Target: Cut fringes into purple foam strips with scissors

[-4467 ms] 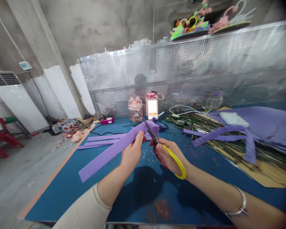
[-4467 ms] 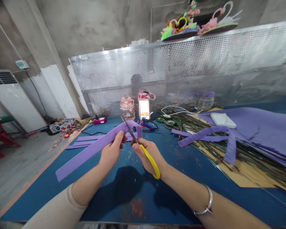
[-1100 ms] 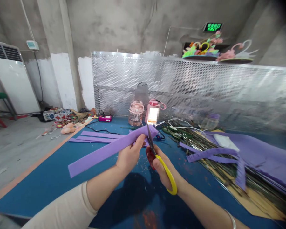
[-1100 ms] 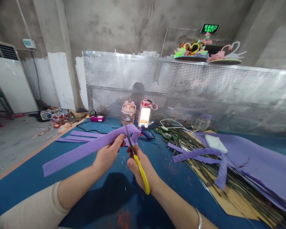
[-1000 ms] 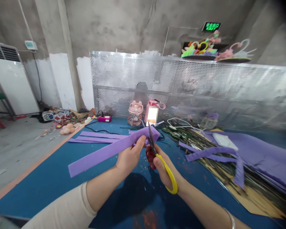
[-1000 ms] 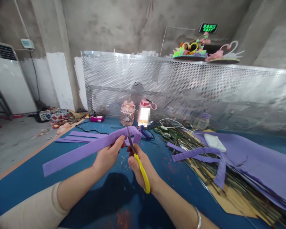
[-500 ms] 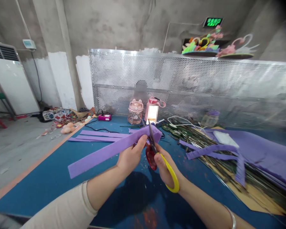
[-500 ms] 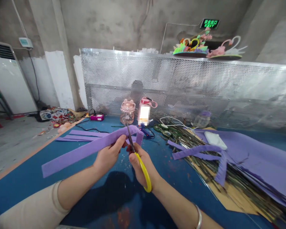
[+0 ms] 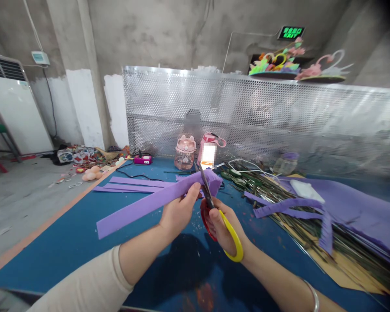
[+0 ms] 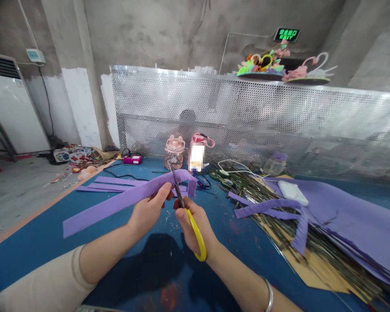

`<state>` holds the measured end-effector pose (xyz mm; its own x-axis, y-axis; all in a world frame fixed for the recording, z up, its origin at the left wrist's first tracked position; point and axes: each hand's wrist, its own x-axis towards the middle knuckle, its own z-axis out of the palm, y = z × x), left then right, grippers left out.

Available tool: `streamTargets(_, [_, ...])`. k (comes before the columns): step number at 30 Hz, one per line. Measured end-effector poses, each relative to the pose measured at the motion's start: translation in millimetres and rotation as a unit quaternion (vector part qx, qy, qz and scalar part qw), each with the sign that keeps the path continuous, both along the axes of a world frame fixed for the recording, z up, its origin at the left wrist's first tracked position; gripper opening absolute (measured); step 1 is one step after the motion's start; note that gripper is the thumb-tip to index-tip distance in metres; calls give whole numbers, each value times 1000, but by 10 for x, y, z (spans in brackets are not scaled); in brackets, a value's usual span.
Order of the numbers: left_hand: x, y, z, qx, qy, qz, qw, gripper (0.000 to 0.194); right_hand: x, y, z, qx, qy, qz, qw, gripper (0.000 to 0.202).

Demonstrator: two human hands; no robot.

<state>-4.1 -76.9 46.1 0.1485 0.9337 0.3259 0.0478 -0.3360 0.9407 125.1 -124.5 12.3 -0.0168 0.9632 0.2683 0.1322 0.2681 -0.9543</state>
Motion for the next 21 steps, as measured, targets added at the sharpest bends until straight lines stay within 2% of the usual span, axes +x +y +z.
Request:
streamTargets(12, [2, 17, -3, -6, 0, -3, 1000, 39, -3, 23, -23, 14, 16, 16, 1000, 49])
streamTargets(17, [16, 27, 3, -24, -21, 5, 999, 36, 2, 8, 57, 53, -41, 35, 997, 56])
streamTargets(21, [32, 19, 21, -56, -63, -3, 996, 33, 26, 15, 139, 87, -137, 11, 987, 58])
